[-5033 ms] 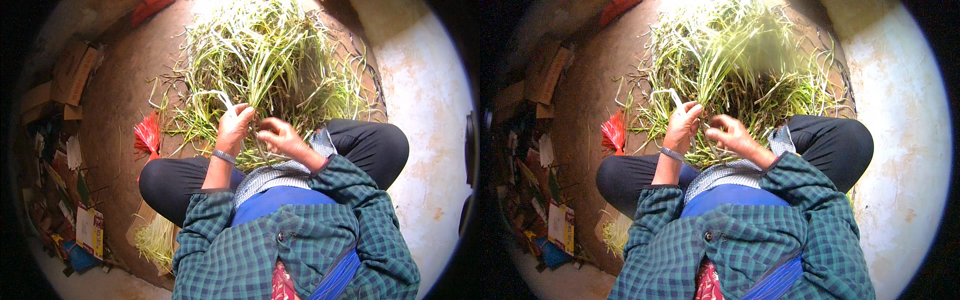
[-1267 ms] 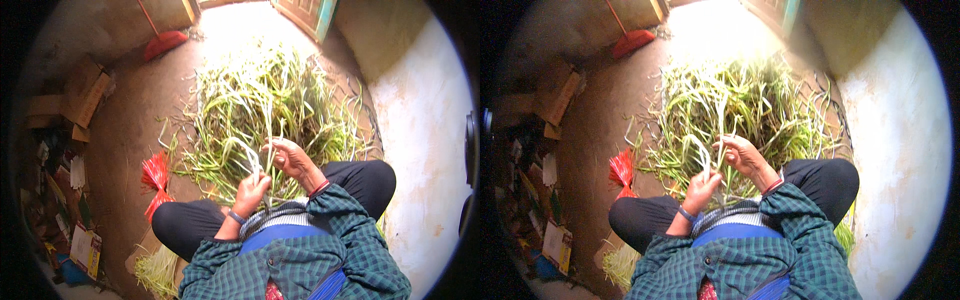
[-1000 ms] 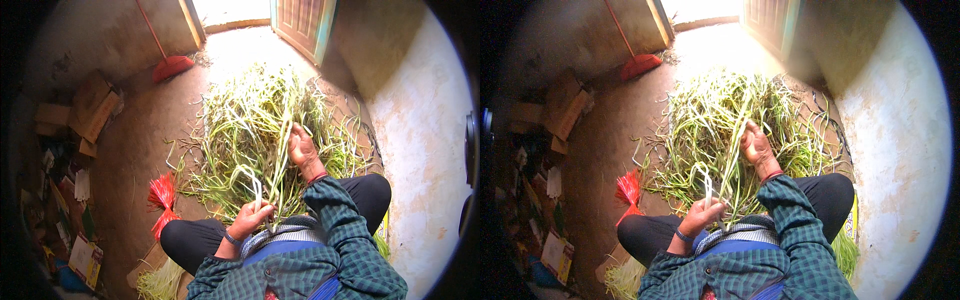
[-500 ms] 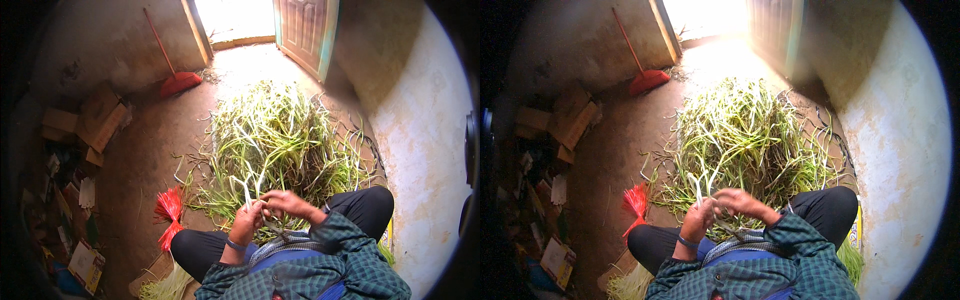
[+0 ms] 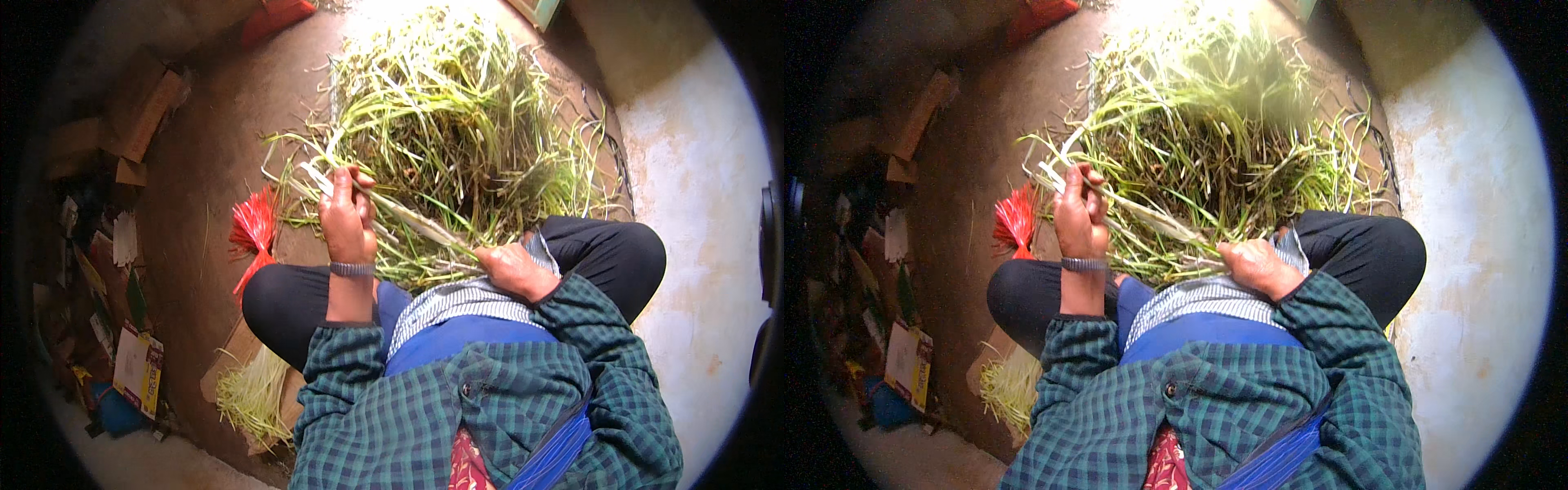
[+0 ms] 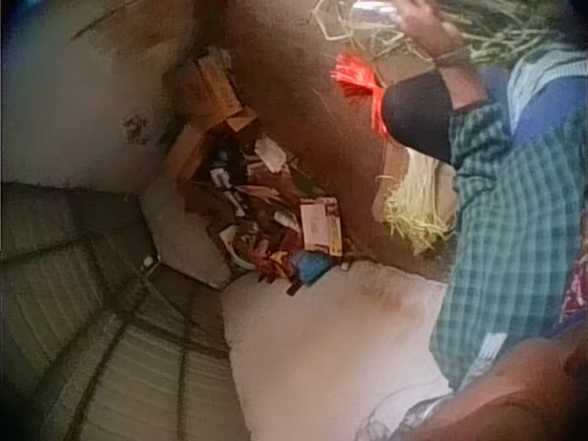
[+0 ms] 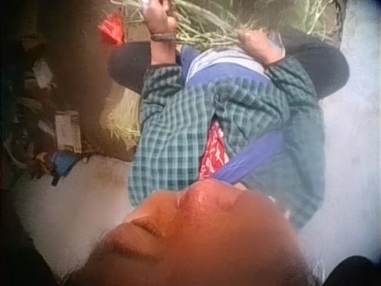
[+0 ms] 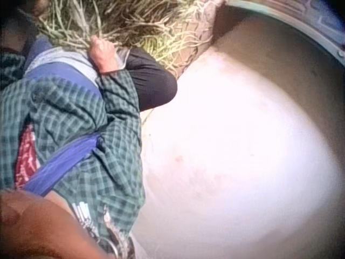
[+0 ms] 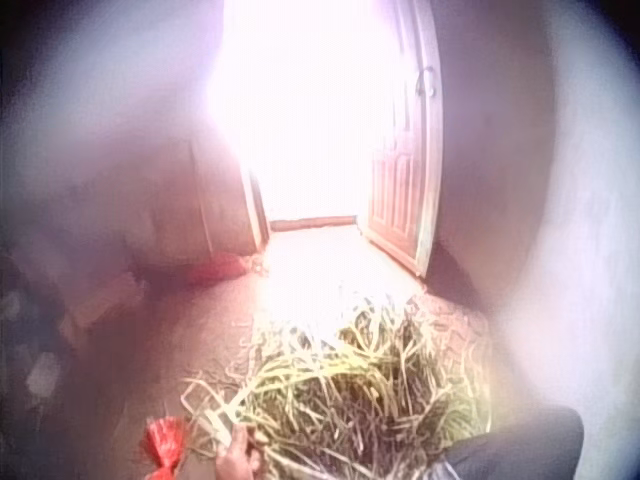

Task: The person sits cross-legged on the floor and repeatedly strips outer layers from long pale plant stems by hand. They separate the usable inner strands and place them into a growing pile on a brown paper sheet to their left, while discarding the removed outer layers onto the floor.

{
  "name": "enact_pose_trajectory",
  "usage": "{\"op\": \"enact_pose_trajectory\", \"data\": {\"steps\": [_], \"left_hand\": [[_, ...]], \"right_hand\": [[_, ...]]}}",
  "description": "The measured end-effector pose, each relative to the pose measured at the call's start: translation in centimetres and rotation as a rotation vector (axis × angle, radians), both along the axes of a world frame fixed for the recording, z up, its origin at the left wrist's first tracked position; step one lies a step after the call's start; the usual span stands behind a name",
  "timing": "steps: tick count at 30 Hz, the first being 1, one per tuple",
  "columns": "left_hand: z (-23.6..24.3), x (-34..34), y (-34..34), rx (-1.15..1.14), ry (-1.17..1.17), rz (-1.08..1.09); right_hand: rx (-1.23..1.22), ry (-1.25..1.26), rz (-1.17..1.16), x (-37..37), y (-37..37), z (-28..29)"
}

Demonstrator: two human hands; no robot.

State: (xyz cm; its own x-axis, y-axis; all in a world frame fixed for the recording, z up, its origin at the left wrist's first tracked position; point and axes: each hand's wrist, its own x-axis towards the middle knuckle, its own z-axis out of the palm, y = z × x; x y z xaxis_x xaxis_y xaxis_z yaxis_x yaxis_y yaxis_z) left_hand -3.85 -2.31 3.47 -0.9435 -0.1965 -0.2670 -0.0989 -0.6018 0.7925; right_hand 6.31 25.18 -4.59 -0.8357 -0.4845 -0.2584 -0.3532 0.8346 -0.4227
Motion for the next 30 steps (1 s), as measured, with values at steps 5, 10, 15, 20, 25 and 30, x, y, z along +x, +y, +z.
{"op": "enact_pose_trajectory", "data": {"steps": [5, 10, 15, 20, 25, 30], "left_hand": [[1.0, -0.4, -1.3, 0.055, 0.046, 0.074], [1.0, 0.0, -1.2, 0.073, 0.023, -0.017], [0.9, 0.6, -1.0, 0.085, 0.033, -0.073], [1.0, 1.1, 0.0, 0.109, 0.002, -0.110], [0.8, 1.7, 0.5, 0.030, -0.023, -0.155], [0.0, 3.5, 2.7, -0.194, -0.075, -0.217]], "right_hand": [[0.544, -0.335, 0.112, 1.2, 3.2, -4.5], [0.548, -0.448, 0.103, 0.0, 2.5, -3.8], [0.153, -0.106, -0.025, -2.9, 0.0, 3.7], [-0.833, -0.482, -0.151, -5.8, -4.9, 6.7], [-0.934, -0.773, -0.194, -5.4, -7.2, 3.7], [-0.809, -0.504, -0.128, -5.4, -7.2, 2.6]]}}
